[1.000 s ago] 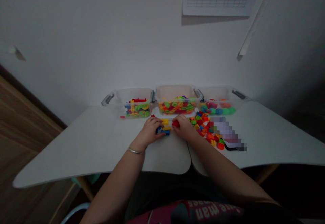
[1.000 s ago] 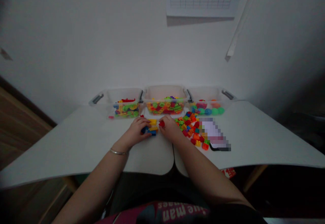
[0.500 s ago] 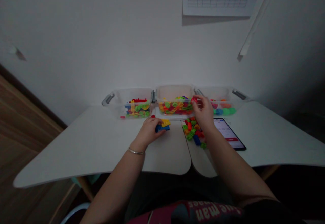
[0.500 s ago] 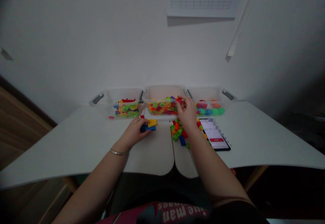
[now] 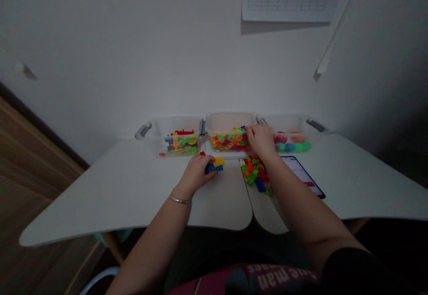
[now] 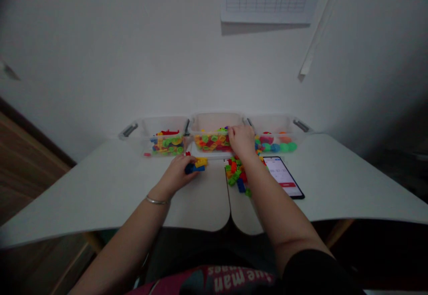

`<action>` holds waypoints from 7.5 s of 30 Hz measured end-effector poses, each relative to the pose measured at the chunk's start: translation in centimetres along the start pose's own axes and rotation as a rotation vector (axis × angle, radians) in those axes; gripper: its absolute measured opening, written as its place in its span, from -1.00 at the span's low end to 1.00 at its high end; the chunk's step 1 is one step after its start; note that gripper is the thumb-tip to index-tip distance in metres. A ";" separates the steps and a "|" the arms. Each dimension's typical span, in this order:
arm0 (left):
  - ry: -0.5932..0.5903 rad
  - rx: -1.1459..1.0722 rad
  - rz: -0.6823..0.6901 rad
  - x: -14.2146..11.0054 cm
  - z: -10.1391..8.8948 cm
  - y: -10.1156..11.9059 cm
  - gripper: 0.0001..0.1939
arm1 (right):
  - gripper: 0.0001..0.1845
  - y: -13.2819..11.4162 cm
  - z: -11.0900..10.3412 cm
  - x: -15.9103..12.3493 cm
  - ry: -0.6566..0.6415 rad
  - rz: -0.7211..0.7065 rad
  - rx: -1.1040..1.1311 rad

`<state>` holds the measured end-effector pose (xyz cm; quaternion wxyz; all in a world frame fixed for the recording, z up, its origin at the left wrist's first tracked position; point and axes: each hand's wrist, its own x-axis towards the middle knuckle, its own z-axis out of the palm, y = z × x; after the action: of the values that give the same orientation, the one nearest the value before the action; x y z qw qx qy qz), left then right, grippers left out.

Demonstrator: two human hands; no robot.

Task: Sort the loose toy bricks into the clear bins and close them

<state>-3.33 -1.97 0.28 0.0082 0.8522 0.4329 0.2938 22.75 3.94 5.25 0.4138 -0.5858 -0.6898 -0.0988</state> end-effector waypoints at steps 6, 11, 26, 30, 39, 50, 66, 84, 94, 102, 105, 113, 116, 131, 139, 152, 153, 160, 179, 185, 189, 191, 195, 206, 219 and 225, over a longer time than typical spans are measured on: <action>0.004 0.001 -0.004 -0.1 0.2 -0.1 -0.74 | -0.60 -0.6 -0.2 -0.9 0.013 -0.046 -0.052; -0.007 0.017 -0.001 0.0 0.0 0.1 -0.71 | -0.64 -0.1 0.2 -1.1 0.028 -0.073 -0.059; 0.004 0.007 -0.023 -0.2 -0.1 0.3 -0.71 | -0.72 -5.7 0.3 -6.3 -0.027 -0.206 0.397; 0.003 0.000 -0.002 -0.2 0.0 0.2 -0.72 | -0.75 -6.8 2.9 -8.7 -0.139 -0.172 0.588; -0.060 -0.022 0.044 -0.1 0.0 0.1 -0.73 | -0.82 -5.3 5.7 -9.7 -0.390 0.171 0.837; -0.008 -0.100 -0.013 -0.2 0.3 0.1 -0.78 | -0.72 -5.2 6.4 -9.8 -0.379 0.278 1.021; 0.007 -0.029 -0.041 -0.1 0.5 -0.3 -0.80 | -0.87 -4.5 2.6 -7.1 0.047 -0.161 0.612; 0.018 0.027 -0.065 0.1 -0.2 0.2 -0.81 | -0.69 -3.0 -0.6 0.5 -0.079 0.080 0.057; 0.014 0.005 -0.061 0.0 0.2 -0.2 -0.79 | -0.49 -4.3 0.1 0.0 -0.100 -0.005 -0.203; 0.001 0.027 -0.065 0.0 -0.1 0.1 -0.80 | -0.59 -3.7 0.8 -0.7 -0.042 -0.054 -0.148; 0.009 0.023 -0.063 -0.1 -0.1 0.1 -0.80 | -0.61 -3.3 0.9 -1.0 -0.036 -0.074 -0.101; 0.041 -0.013 -0.074 0.1 -0.1 -0.1 -0.81 | -0.66 -2.8 0.0 -1.5 -0.023 -0.090 0.133; 0.083 -0.018 -0.082 0.1 -0.1 -0.1 -0.81 | -0.66 -3.6 -0.3 -2.3 0.022 -0.066 0.233; 0.083 -0.144 0.005 -0.1 0.4 -0.3 -0.81 | -0.75 -6.2 5.5 -9.9 -0.435 0.327 0.976; 0.007 -0.147 0.004 -0.2 0.5 -0.4 -0.78 | -0.74 -5.7 6.6 -10.3 -0.446 0.359 1.068; 0.062 -0.039 -0.104 -0.1 0.1 -0.3 -0.80 | -0.63 -5.6 6.5 -10.2 -0.466 0.362 1.211; 0.060 -0.040 -0.104 -0.1 0.1 -0.3 -0.81 | -0.63 -5.7 6.4 -10.2 -0.466 0.370 1.215; 0.105 -0.068 -0.092 -0.1 -0.1 -0.1 -0.82 | -0.72 -5.8 4.4 -8.0 -0.288 0.403 1.232; 0.106 0.024 -0.205 -0.1 -0.1 -0.7 -0.82 | -0.72 -3.4 0.2 0.6 0.000 -0.068 0.167; 0.124 0.011 -0.169 0.0 -0.2 -0.6 -0.83 | -0.61 -4.3 0.6 -0.2 -0.085 -0.139 -0.071; 0.144 0.003 -0.167 0.0 -0.3 -0.3 -0.83 | -0.59 -3.4 0.9 -1.0 -0.058 -0.245 -0.051; 0.138 0.008 -0.170 0.0 -0.2 -0.3 -0.82 | -0.58 -3.1 1.0 -1.2 -0.061 -0.267 -0.062; 0.097 0.033 -0.161 0.0 0.2 -0.7 -0.80 | -0.57 -2.7 1.1 -1.2 -0.056 -0.276 -0.029; 0.119 0.135 -0.194 -0.1 0.4 -1.0 -0.73 | -0.40 -5.3 2.1 -6.1 -0.054 -0.290 0.104; 0.053 0.158 -0.199 -0.4 0.9 -1.4 -0.67 | -0.66 -6.2 3.8 -8.6 -0.366 -0.304 0.099; 0.059 0.107 -0.153 -0.5 1.2 -1.4 -0.69 | -0.69 -6.1 3.9 -8.9 -0.404 -0.318 0.049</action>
<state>-4.00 -1.16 -1.37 -0.0276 0.8069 0.5117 0.2939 15.30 -1.85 -1.26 0.2611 -0.4675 -0.8441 -0.0267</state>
